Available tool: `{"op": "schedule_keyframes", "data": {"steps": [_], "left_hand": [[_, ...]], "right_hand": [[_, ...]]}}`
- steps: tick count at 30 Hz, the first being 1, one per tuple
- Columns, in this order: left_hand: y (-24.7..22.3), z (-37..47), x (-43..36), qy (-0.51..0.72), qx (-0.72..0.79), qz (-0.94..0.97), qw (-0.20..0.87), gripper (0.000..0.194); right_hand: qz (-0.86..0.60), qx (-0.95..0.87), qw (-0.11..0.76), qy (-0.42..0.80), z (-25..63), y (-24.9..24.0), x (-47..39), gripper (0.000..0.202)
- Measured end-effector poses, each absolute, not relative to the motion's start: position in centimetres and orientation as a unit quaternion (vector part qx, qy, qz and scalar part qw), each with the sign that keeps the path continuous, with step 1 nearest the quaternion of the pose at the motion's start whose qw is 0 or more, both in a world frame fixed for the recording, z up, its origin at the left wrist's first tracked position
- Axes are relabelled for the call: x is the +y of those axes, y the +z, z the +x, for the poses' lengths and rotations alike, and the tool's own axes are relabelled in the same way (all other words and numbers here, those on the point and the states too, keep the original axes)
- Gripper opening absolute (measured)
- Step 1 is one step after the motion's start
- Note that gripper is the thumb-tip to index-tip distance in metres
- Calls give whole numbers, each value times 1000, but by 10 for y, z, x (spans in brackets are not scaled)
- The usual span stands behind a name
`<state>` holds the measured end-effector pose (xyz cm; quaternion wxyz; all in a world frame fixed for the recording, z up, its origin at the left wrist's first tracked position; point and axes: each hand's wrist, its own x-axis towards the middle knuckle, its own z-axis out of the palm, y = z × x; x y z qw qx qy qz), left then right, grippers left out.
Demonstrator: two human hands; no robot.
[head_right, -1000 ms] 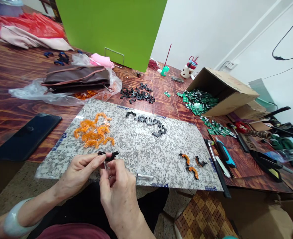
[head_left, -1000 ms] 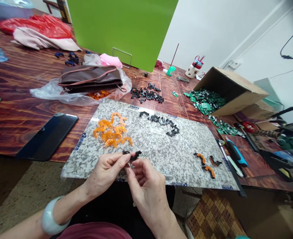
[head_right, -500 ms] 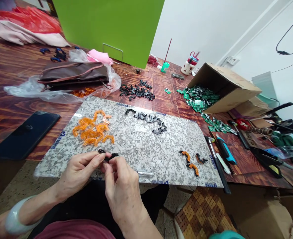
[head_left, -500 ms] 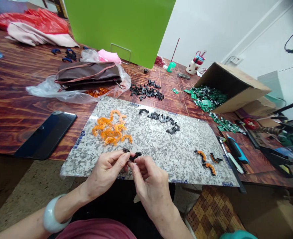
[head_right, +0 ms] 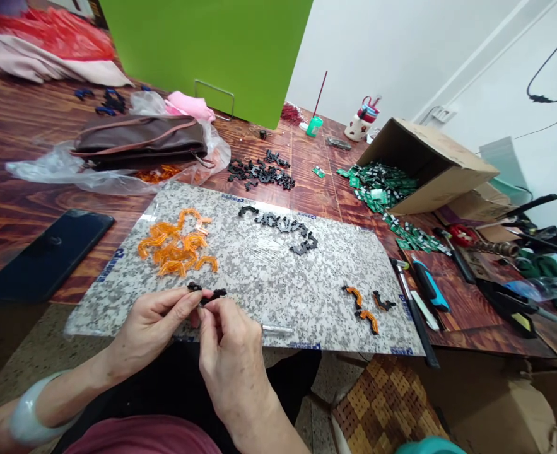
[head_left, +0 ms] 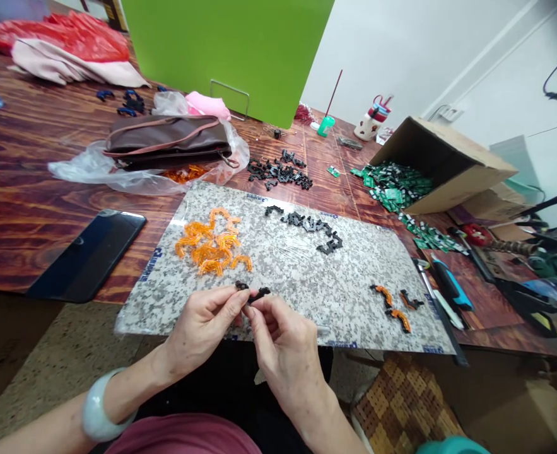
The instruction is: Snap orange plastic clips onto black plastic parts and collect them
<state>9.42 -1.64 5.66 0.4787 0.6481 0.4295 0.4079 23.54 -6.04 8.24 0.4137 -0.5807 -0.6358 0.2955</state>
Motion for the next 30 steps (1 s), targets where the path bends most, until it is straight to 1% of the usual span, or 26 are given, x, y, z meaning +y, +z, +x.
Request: {"op": "schedule_keyframes", "data": {"steps": [5, 13, 19, 22, 30], "left_hand": [[55, 95, -17, 412, 433, 629, 497, 37], [49, 94, -18, 415, 443, 614, 503, 33], [55, 96, -19, 440, 435, 637, 460, 27], [56, 97, -20, 440, 430, 660, 432, 28], [55, 98, -20, 409, 424, 718, 370, 35]], "right_hand": [[-578, -651, 410, 272, 234, 81, -63, 19], [-579, -646, 409, 282, 231, 80, -60, 20], [-579, -611, 441, 310, 233, 81, -61, 8], [-591, -602, 433, 316, 235, 81, -60, 5], [-600, -611, 388, 342, 245, 83, -54, 8]]}}
